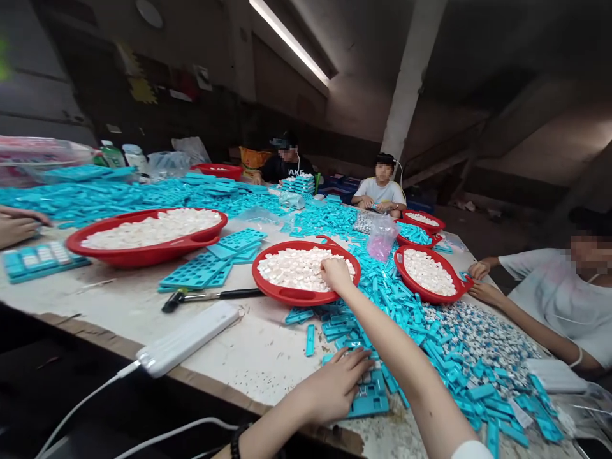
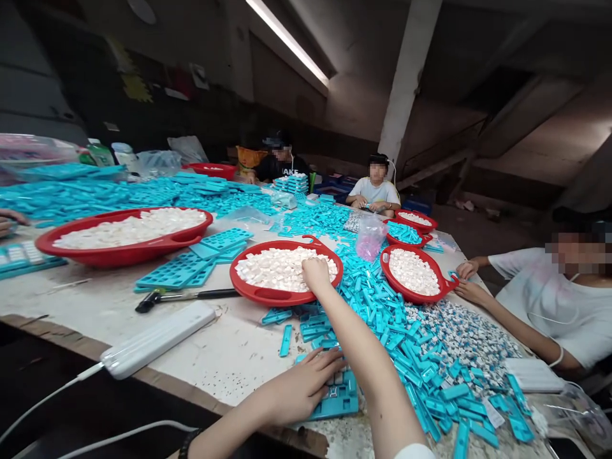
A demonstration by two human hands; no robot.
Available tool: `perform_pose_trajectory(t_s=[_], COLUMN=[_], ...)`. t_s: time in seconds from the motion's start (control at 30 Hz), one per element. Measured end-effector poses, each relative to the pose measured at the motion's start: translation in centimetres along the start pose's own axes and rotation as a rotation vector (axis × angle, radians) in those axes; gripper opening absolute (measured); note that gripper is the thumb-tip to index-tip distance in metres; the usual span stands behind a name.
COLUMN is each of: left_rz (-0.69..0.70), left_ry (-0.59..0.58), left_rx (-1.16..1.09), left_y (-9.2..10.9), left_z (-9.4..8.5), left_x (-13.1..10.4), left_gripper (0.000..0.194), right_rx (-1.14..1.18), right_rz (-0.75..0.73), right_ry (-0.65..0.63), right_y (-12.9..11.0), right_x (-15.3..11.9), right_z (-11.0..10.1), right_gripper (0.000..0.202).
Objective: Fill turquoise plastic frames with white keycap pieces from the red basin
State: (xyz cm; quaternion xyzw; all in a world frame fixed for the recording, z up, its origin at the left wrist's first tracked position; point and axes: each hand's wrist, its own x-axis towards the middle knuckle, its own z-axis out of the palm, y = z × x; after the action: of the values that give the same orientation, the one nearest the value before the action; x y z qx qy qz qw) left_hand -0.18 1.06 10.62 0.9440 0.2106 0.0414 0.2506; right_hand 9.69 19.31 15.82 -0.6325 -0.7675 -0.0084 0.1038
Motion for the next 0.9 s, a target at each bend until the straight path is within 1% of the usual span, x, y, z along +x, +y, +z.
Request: perform_pose_trajectory(t_s=[0.13,0.2,0.27,0.3,0.37,0.43,0.53,0.57,0.6,0.67,0.73,0.8,0.9], left_rz=[-0.026,-0.025,-0.014,-0.008,-0.004,-0.014,-0.04,-0.045,-0.051,-0.074,-0.091,-0.099,-0.104], left_ry=[-0.011,-0.001,0.005,0.006,0.005,0.01,0.003,-0.006,-0.012,-0.03,-0.017,0.028,0.101], left_rx=[-0.03,-0.044,-0.071,-0.089,-0.121,-0.138,-0.174,-0.192,-0.204,-0.209,-0.2,-0.194,-0.183], left_y=[0.3,0.3,0.1,0.0,-0.4,-0.9,-2.1,-2.6,-3.2,-4.4,-5.5,-6.4,-7.0], left_z=[-0.5,-0.6,-0.8,-0.8,-0.9,-0.9,-1.2,-1.3,-1.4,-1.6,-1.7,-1.6,-1.5], left_x=[0.1,0.0,-0.2,-0.3,-0.4,-0.5,-0.9,-1.1,-1.4,-2.2,-3.2,-4.3,-5.6], left_gripper=[0.069,0.068,0.066,0.065,0.064,0.063,0.063,0.063,0.062,0.064,0.065,0.063,0.059], right_rx=[0.036,0.079,0.136,0.164,0.21,0.296,0.491,0.518,0.507,0.414,0.248,0.076,-0.036], right_rz=[-0.003,-0.002,0.009,0.014,0.015,-0.01,-0.063,-0.066,-0.059,-0.043,-0.048,-0.076,-0.136], right_ry=[0.05,0.117,0.204,0.245,0.304,0.357,0.443,0.441,0.412,0.301,0.159,0.042,-0.039], right_y=[-0.2,-0.4,-0.6,-0.6,-0.3,0.5,2.0,2.5,2.8,3.1,2.8,2.2,1.2], right_x=[-0.1,-0.6,-1.8,-2.8,-5.7,-9.4,-15.1,-16.6,-17.9,-19.7,-20.4,-20.4,-20.3], right_z=[-0.6,-1.2,-1.6,-1.8,-2.0,-1.7,-0.9,-0.5,-0.2,0.2,0.5,0.7,0.9], right_gripper=[0.017,0.023,0.03,0.032,0.033,0.027,0.018,0.018,0.019,0.022,0.021,0.019,0.018])
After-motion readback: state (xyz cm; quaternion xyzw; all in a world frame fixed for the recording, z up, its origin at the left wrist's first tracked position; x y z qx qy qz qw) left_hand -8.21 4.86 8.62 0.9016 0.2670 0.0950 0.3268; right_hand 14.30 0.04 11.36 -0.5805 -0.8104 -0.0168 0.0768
